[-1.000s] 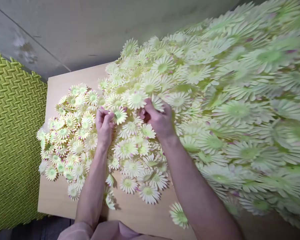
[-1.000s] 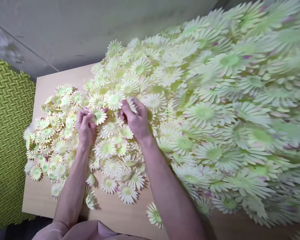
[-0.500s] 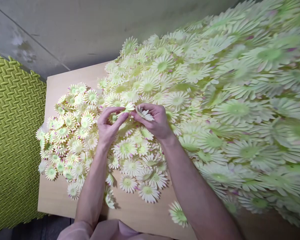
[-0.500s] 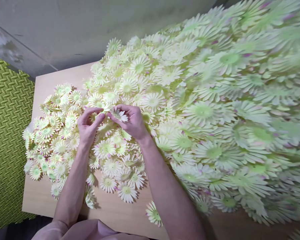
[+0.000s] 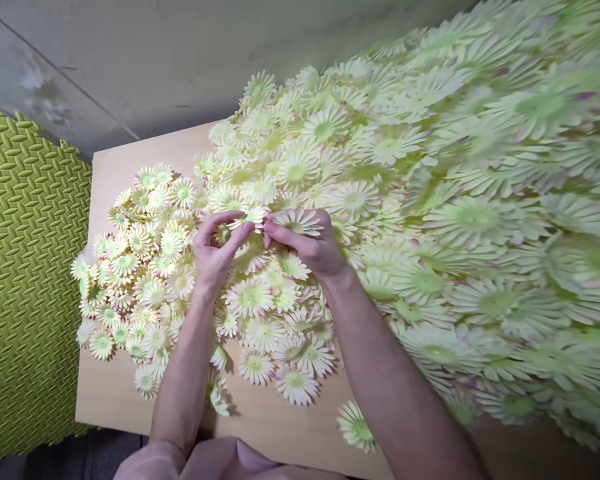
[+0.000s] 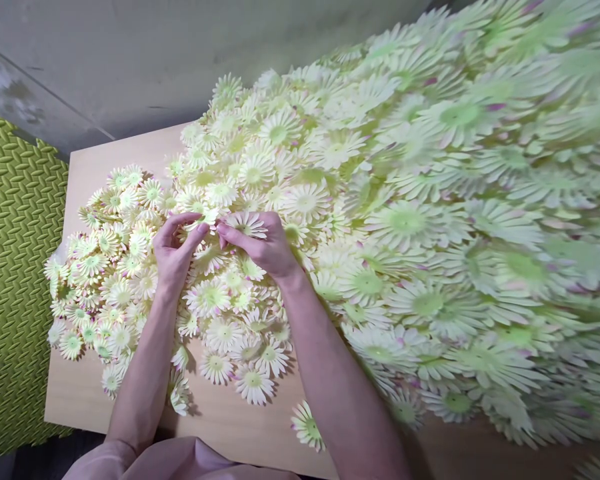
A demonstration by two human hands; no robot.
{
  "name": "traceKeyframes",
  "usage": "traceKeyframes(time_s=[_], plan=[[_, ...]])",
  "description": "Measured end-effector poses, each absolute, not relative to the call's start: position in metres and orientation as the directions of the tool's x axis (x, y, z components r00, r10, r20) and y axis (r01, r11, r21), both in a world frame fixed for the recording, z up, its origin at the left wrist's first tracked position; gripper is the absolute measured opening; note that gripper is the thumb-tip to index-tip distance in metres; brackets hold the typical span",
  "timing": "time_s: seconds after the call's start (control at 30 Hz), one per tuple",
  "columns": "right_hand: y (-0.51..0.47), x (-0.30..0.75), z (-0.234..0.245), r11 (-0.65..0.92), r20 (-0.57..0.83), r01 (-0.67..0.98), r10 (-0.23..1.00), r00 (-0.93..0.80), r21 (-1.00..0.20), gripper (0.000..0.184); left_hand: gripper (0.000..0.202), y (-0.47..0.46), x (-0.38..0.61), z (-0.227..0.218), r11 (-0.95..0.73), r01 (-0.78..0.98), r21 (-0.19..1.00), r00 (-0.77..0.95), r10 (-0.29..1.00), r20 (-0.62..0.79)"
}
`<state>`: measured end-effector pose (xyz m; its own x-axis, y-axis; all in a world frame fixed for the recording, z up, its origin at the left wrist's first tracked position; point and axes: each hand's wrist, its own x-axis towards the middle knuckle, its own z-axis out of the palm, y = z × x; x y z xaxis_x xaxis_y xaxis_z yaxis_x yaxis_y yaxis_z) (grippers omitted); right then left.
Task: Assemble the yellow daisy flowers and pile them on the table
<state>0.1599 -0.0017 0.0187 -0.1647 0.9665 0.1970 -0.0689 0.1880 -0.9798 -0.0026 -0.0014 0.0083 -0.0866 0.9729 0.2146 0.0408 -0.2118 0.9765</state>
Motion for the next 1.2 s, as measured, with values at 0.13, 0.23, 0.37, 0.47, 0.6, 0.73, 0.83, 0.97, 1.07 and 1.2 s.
traceKeyframes(time_s=[0.13,0.23,0.37,0.47,0.6,0.73,0.83,0.97,1.07,1.2], plan=[[-0.002,0.161,0.023,0.198,0.205,-0.056,0.96,-0.19,-0.979,0.027,0.017,-0.001,-0.003,0.008,-0.218,0.044,0.975,-0.094,0.971,0.221],[-0.001,0.161,0.02,0.21,0.215,-0.043,0.958,-0.189,-0.977,0.027,0.017,-0.001,-0.002,0.009,-0.212,0.054,0.976,-0.1,0.971,0.216],[0.0,0.161,0.015,0.21,0.227,-0.099,0.951,-0.208,-0.973,0.021,0.016,-0.002,-0.002,0.01,-0.204,0.05,0.978,-0.105,0.972,0.208],[0.0,0.161,0.015,0.212,0.225,-0.087,0.954,-0.199,-0.973,0.022,0.016,-0.001,-0.003,0.009,-0.203,0.046,0.978,-0.098,0.973,0.207],[0.0,0.161,0.017,0.226,0.231,-0.05,0.955,-0.186,-0.973,0.026,0.016,-0.001,-0.003,0.008,-0.201,0.043,0.979,-0.094,0.974,0.204],[0.0,0.162,0.015,0.228,0.24,-0.081,0.948,-0.209,-0.97,0.024,0.016,-0.001,-0.003,0.008,-0.202,0.046,0.978,-0.096,0.974,0.206],[0.001,0.162,0.014,0.252,0.264,-0.08,0.942,-0.207,-0.964,0.025,0.016,-0.001,-0.004,0.009,-0.2,0.046,0.979,-0.093,0.975,0.204],[0.001,0.162,0.013,0.249,0.256,-0.057,0.946,-0.198,-0.967,0.03,0.016,-0.001,-0.004,0.009,-0.192,0.047,0.98,-0.083,0.977,0.195],[0.002,0.162,0.012,0.246,0.255,-0.069,0.944,-0.207,-0.967,0.027,0.016,-0.001,-0.004,0.008,-0.194,0.053,0.98,-0.09,0.976,0.198],[0.002,0.161,0.009,0.205,0.218,-0.079,0.951,-0.221,-0.976,0.018,0.018,-0.001,-0.005,0.006,-0.167,0.032,0.985,-0.091,0.981,0.17]])
